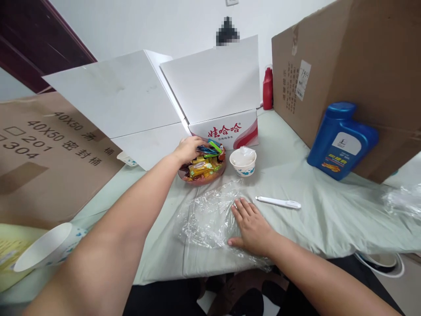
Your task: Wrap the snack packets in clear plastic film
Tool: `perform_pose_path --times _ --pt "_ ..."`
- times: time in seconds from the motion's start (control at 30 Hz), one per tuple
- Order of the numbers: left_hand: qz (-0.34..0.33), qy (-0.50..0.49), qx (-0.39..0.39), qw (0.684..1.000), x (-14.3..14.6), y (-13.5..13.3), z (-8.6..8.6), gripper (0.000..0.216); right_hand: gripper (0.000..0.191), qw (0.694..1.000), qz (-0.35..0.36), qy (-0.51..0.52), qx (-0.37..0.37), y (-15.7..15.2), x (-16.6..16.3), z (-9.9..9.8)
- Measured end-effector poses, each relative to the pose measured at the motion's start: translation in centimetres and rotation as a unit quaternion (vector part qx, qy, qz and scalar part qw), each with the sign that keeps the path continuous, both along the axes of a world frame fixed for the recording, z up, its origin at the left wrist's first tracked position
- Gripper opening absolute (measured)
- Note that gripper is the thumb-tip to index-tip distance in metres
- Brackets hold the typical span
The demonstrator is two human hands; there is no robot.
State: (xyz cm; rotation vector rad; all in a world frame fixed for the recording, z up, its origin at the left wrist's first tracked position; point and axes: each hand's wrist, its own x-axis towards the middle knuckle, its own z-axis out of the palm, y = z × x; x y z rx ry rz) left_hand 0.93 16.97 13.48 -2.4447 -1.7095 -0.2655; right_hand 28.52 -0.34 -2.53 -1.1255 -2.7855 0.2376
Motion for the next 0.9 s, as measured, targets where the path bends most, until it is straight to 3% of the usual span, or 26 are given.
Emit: perform_pose_path --times 0.07,0.13,0.2,0.23,0.27,0.33,0.4,0.47,0.57,0.7,0.8,0.9 --pt "0.003 -0.039 -0.004 0.999 -0.4 -0.4 -0.4 0.055 0.098 1.000 0.002 -0.004 0.000 0.0 0.0 0.3" --pt "0.007 -0.094 0.059 0.994 -0.4 -2.2 -0.8 0.055 0.097 1.000 0.004 -0.005 0.005 -0.1 0.0 0.5" --pt "0.010 -0.135 0.145 0.980 0.5 -5.5 -1.6 0.043 0.097 1.000 0.003 -0.008 0.013 -0.2 -0.2 0.4" --pt "-0.018 -0.145 0.152 0.977 1.2 -7.6 -2.2 0.037 0.096 1.000 -0.001 -0.009 0.017 -0.2 -0.2 0.3" --pt "-0.070 -0.143 0.119 0.980 2.0 -10.0 -3.1 0.032 0.096 1.000 -0.007 -0.009 0.023 -0.3 -0.3 0.2" --pt "-0.206 -0.096 -0.045 0.973 3.5 -14.9 -5.1 0.032 0.097 0.999 -0.024 -0.007 0.034 -0.3 -0.4 -0.1" --pt "-0.265 -0.023 -0.170 0.949 4.2 -19.5 -7.1 0.042 0.096 0.998 -0.036 -0.007 0.043 -0.2 -0.3 -0.2" --pt "-0.239 -0.005 -0.206 0.949 3.8 -23.0 -8.7 0.044 0.095 0.998 -0.037 -0.011 0.046 -0.1 0.0 -0.2" --pt "-0.149 -0.010 -0.195 0.969 1.7 -26.0 -9.8 0.006 0.093 0.999 -0.033 -0.015 0.040 -0.1 0.4 0.1" --pt "-0.095 -0.022 -0.205 0.974 -0.5 -28.2 -9.9 0.014 0.093 0.999 -0.040 -0.020 0.025 -0.3 0.4 0.4" --pt "-0.089 -0.050 -0.197 0.975 -0.6 -29.3 -9.7 0.033 0.093 0.999 -0.039 -0.017 0.015 -0.2 0.3 0.6" --pt "-0.102 -0.073 -0.176 0.976 -0.2 -29.8 -9.7 0.018 0.083 1.000 -0.013 0.026 0.003 0.2 0.8 1.6"
